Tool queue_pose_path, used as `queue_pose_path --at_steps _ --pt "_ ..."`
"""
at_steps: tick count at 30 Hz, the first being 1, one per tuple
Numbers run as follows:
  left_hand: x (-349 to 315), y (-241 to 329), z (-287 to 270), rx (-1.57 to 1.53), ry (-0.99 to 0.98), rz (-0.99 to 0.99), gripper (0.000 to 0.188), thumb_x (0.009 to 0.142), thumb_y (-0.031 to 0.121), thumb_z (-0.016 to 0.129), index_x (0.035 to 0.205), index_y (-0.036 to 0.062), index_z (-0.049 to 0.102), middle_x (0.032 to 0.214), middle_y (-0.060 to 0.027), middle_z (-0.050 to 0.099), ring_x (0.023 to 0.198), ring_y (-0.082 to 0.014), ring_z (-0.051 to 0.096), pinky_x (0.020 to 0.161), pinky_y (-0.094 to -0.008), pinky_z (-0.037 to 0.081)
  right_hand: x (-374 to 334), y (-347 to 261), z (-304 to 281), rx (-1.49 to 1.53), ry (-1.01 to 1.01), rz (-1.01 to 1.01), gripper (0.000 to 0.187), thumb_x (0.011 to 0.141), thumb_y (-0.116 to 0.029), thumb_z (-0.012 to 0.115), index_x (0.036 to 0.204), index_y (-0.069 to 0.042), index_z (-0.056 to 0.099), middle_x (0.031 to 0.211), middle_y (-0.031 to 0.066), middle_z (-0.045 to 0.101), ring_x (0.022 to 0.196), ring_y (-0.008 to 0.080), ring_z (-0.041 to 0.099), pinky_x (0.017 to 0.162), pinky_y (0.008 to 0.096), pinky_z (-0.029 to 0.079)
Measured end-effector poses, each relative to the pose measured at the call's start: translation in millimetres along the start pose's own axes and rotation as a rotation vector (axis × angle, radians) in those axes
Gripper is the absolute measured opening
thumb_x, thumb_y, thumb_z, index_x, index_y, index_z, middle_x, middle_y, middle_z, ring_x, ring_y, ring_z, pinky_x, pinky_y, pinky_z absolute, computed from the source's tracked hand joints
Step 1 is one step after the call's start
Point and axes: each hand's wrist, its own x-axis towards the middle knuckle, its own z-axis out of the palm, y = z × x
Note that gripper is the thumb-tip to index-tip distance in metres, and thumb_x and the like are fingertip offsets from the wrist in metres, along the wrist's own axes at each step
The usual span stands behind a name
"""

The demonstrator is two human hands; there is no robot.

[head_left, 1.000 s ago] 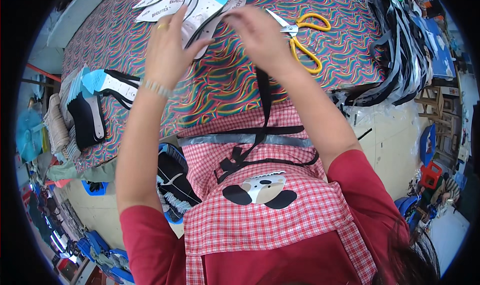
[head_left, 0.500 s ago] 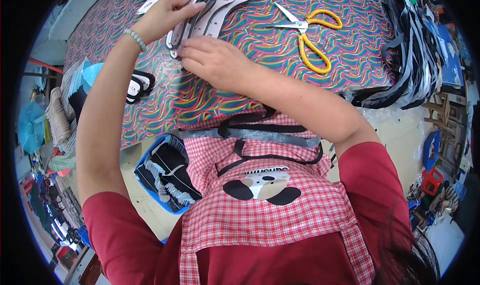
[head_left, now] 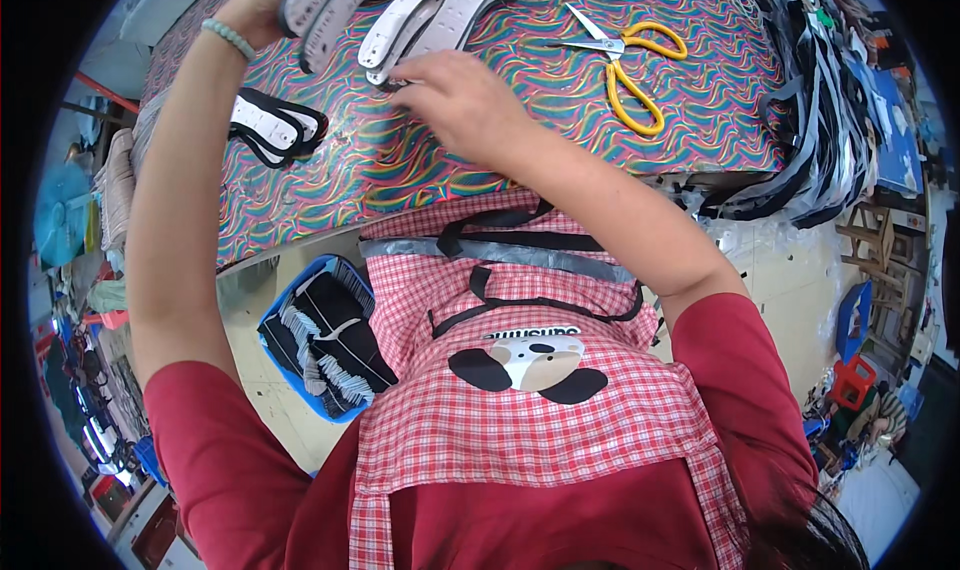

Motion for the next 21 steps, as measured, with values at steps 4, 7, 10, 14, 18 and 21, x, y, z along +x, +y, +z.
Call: queue_pose_path --at_steps 4,7,10,14,18,21 --pt "-2.1 7.1 40.4 0.546 -0.1 -0.078 0.038 0.088 0.038 0.059 0.108 0.0068 0.066 0.092 -0.0043 0.065 0.076 -0.0141 0.059 0.063 -0.0324 0.05 29.8 -48.0 -7.9 -0.153 0.013 -0.157 0.016 0.077 -0.016 0.059 0.089 -0.007 0.063 0.121 0.0086 0.061 0.118 0.025 0.052 0.1 0.0393 0.039" --pt "13.0 -3.7 46.3 0.799 -0.1 -0.047 0.035 0.088 0.036 0.057 0.097 0.0038 0.067 0.078 -0.0028 0.062 0.065 -0.0142 0.054 0.056 -0.0325 0.047 33.7 -54.2 2.2 -0.366 -0.138 -0.085 0.018 0.076 -0.018 0.057 0.086 -0.005 0.063 0.113 0.0123 0.062 0.105 0.0239 0.054 0.094 0.0368 0.04" --pt "22.8 0.5 34.8 0.609 -0.039 -0.041 0.032 0.087 0.034 0.058 0.094 0.0033 0.067 0.072 -0.0023 0.06 0.063 -0.0136 0.054 0.053 -0.0303 0.046 13.6 -56.3 4.3 -0.29 -0.379 0.007 0.014 0.075 -0.015 0.056 0.082 -0.005 0.062 0.1 0.0105 0.064 0.094 0.0222 0.055 0.085 0.0343 0.042" --pt "21.8 13.9 -62.7 0.352 -0.491 -0.063 0.028 0.09 0.03 0.057 0.099 0.0039 0.063 0.078 -0.0049 0.061 0.061 -0.0111 0.056 0.049 -0.0261 0.047 -9.3 -30.7 14.8 -0.37 -0.344 0.055 0.017 0.076 -0.017 0.057 0.083 -0.005 0.066 0.091 0.0087 0.067 0.093 0.0229 0.06 0.082 0.0373 0.044" --pt "-87.8 23.7 -50.9 -0.084 -0.388 -0.109 0.052 0.095 0.037 0.054 0.134 0.0026 0.052 0.075 0.0067 0.052 0.059 -0.0013 0.04 0.05 -0.0181 0.032 -3.5 -22.6 14.8 -0.283 -0.375 0.245 0.018 0.081 -0.013 0.057 0.094 -0.006 0.067 0.11 0.0108 0.066 0.109 0.024 0.06 0.095 0.0387 0.043" --pt "-122.4 -23.7 18.0 0.382 0.186 0.288 0.047 0.097 0.034 0.051 0.133 0.0033 0.053 0.075 0.004 0.054 0.056 -0.0006 0.04 0.049 -0.0174 0.033 -9.0 -12.4 6.2 -0.096 -0.294 0.341 0.015 0.08 -0.012 0.062 0.094 -0.007 0.066 0.111 0.0126 0.065 0.111 0.0274 0.059 0.098 0.0377 0.043"
